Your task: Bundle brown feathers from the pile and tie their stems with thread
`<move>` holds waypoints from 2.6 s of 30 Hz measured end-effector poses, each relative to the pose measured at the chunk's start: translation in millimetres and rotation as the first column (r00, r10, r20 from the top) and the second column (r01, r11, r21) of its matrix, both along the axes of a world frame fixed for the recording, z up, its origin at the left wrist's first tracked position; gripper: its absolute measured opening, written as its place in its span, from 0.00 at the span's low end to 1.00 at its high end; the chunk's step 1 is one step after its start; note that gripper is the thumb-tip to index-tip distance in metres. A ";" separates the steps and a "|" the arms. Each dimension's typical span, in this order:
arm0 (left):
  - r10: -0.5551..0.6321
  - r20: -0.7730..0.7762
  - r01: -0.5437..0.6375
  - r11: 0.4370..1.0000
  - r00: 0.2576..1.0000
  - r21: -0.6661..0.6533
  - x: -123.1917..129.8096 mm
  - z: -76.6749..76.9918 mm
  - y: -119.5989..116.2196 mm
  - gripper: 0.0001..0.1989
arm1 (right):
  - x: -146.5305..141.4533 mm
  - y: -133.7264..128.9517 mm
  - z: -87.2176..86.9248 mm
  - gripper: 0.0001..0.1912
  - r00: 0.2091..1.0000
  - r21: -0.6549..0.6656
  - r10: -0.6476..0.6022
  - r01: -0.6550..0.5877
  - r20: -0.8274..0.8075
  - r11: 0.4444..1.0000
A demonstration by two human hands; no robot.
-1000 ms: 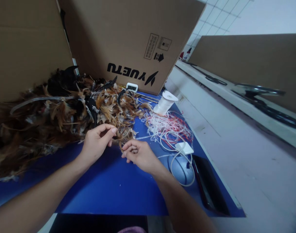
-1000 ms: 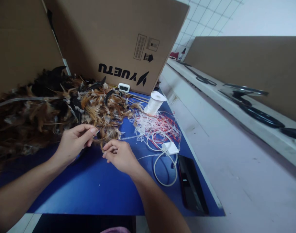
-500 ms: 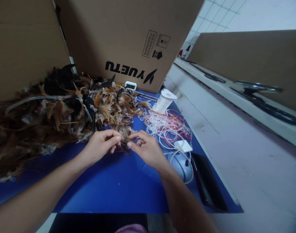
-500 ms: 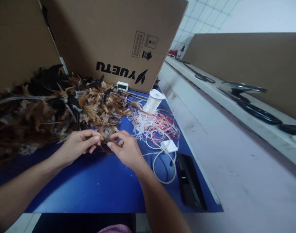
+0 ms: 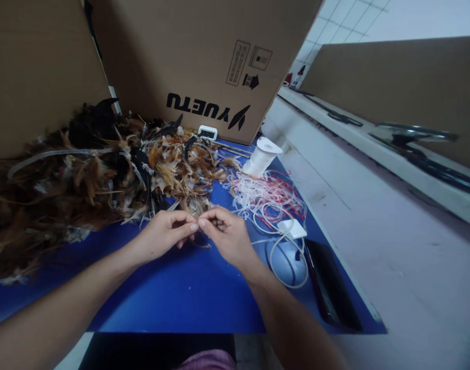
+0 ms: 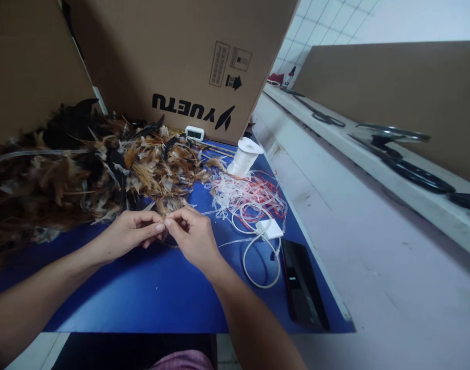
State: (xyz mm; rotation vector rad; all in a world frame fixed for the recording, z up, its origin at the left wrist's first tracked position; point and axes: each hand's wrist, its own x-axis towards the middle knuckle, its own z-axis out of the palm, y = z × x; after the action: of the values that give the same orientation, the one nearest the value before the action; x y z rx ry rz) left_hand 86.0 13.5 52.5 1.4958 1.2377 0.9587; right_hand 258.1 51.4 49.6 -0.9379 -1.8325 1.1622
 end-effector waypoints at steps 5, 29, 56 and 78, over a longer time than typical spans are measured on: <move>0.043 0.004 -0.043 0.999 0.999 0.030 0.6 -0.2 -0.5 0.12 | -1.5 -0.5 -1.0 0.09 0.999 -0.066 0.003 -0.006 -0.048 0.998; 0.054 -0.109 -0.041 0.992 0.993 0.118 -4.8 -3.4 1.4 0.11 | -5.4 4.1 -1.2 0.09 1.000 -0.071 -0.028 0.027 -0.008 0.997; -0.008 -0.592 0.350 0.813 0.806 0.466 7.6 -15.1 -0.8 0.09 | 14.0 15.6 12.7 0.14 0.984 -0.291 0.005 -0.058 -0.180 0.955; 0.183 0.367 -0.067 0.950 0.912 -0.306 2.0 6.9 -4.7 0.13 | 11.2 4.9 15.5 0.09 0.980 -0.318 0.074 -0.132 -0.187 0.939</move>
State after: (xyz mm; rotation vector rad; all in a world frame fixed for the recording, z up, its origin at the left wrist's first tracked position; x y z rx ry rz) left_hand 87.9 8.8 59.4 0.9467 1.1296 1.0516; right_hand 269.2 56.3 65.1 -0.8977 -1.5922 1.6005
